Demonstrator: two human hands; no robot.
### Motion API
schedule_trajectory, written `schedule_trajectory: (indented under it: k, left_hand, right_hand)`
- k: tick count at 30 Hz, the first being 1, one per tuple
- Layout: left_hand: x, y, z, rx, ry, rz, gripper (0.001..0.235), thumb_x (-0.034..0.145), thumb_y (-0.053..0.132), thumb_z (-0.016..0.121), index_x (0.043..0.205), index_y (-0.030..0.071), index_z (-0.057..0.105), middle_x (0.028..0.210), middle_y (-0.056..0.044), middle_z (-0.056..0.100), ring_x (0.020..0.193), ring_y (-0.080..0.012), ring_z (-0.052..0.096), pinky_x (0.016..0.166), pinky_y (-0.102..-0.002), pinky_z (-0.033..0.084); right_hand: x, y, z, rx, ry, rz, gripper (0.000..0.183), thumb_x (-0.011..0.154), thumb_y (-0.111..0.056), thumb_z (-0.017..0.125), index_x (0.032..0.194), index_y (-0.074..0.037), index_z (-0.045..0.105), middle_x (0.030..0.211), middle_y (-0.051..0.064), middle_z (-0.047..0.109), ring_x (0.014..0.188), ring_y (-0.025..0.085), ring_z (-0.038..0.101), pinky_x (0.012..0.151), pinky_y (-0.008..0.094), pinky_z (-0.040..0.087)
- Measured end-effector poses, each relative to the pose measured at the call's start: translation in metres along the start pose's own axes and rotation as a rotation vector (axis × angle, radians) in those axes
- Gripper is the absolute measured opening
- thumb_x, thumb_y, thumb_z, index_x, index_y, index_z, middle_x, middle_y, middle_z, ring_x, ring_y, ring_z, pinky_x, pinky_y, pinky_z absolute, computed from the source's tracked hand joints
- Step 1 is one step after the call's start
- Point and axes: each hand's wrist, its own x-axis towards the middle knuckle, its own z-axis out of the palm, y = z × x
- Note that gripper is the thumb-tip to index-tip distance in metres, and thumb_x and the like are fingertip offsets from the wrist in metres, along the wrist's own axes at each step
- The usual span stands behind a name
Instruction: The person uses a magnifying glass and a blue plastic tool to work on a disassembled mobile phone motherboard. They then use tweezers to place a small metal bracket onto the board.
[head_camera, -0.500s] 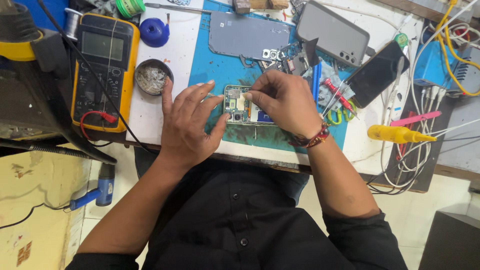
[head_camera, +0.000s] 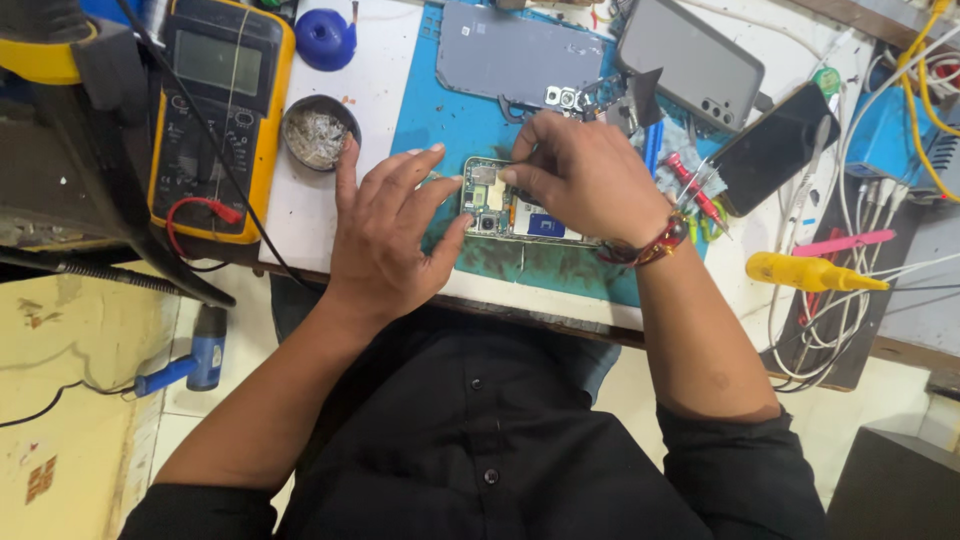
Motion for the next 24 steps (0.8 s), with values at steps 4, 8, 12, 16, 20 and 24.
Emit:
schedule_trajectory:
  k: [4, 8, 12, 16, 20, 24]
  left_hand:
    - [0.004, 0.0, 0.002, -0.005, 0.009, 0.007, 0.036, 0.095, 0.024, 0.08, 0.125, 0.01, 0.066, 0.142, -0.009, 0.057, 0.134, -0.0273, 0.054, 0.127, -0.062, 0.017]
    - [0.003, 0.0, 0.001, -0.012, 0.007, 0.0, 0.035, 0.095, 0.024, 0.08, 0.125, 0.01, 0.066, 0.141, -0.009, 0.058, 0.134, -0.0273, 0.054, 0.127, -0.062, 0.016]
    - [0.002, 0.0, 0.002, -0.012, -0.002, -0.005, 0.035, 0.095, 0.024, 0.08, 0.124, 0.01, 0.066, 0.141, -0.009, 0.058, 0.135, -0.0273, 0.054, 0.127, -0.062, 0.016]
    - [0.003, -0.001, 0.002, -0.012, -0.001, -0.007, 0.035, 0.095, 0.025, 0.08, 0.124, 0.01, 0.066, 0.141, -0.009, 0.058, 0.135, -0.0272, 0.054, 0.127, -0.062, 0.016]
    - [0.003, 0.0, 0.002, -0.011, 0.001, -0.011, 0.036, 0.095, 0.025, 0.08, 0.125, 0.011, 0.066, 0.141, -0.009, 0.058, 0.135, -0.0271, 0.054, 0.127, -0.062, 0.016]
    - [0.002, -0.001, 0.002, -0.009, -0.003, -0.015, 0.036, 0.095, 0.025, 0.08, 0.125, 0.011, 0.065, 0.141, -0.009, 0.058, 0.135, -0.027, 0.054, 0.127, -0.062, 0.016]
  right_hand:
    - [0.003, 0.004, -0.001, -0.032, 0.007, -0.044, 0.026, 0.086, -0.027, 0.082, 0.093, -0.007, 0.067, 0.069, 0.006, 0.072, 0.063, 0.026, 0.069, 0.06, 0.039, 0.049]
    - [0.006, 0.007, -0.001, -0.096, 0.046, -0.079, 0.033, 0.082, -0.033, 0.087, 0.092, -0.007, 0.068, 0.07, 0.006, 0.072, 0.064, 0.027, 0.069, 0.059, 0.04, 0.049]
    - [0.009, 0.012, -0.003, -0.091, 0.038, -0.031, 0.042, 0.077, -0.039, 0.091, 0.091, -0.006, 0.069, 0.068, 0.006, 0.07, 0.061, 0.025, 0.068, 0.057, 0.038, 0.049]
    - [0.012, 0.014, -0.003, -0.031, 0.003, 0.015, 0.04, 0.075, -0.038, 0.092, 0.088, -0.007, 0.07, 0.067, 0.006, 0.069, 0.058, 0.022, 0.068, 0.055, 0.034, 0.049]
    - [0.01, 0.014, -0.002, 0.026, 0.004, 0.036, 0.036, 0.078, -0.035, 0.09, 0.09, -0.008, 0.069, 0.067, 0.003, 0.071, 0.059, 0.019, 0.069, 0.055, 0.033, 0.049]
    - [0.006, 0.014, 0.001, -0.034, 0.052, -0.033, 0.036, 0.079, -0.034, 0.091, 0.088, -0.007, 0.07, 0.066, 0.005, 0.069, 0.058, 0.023, 0.067, 0.055, 0.036, 0.048]
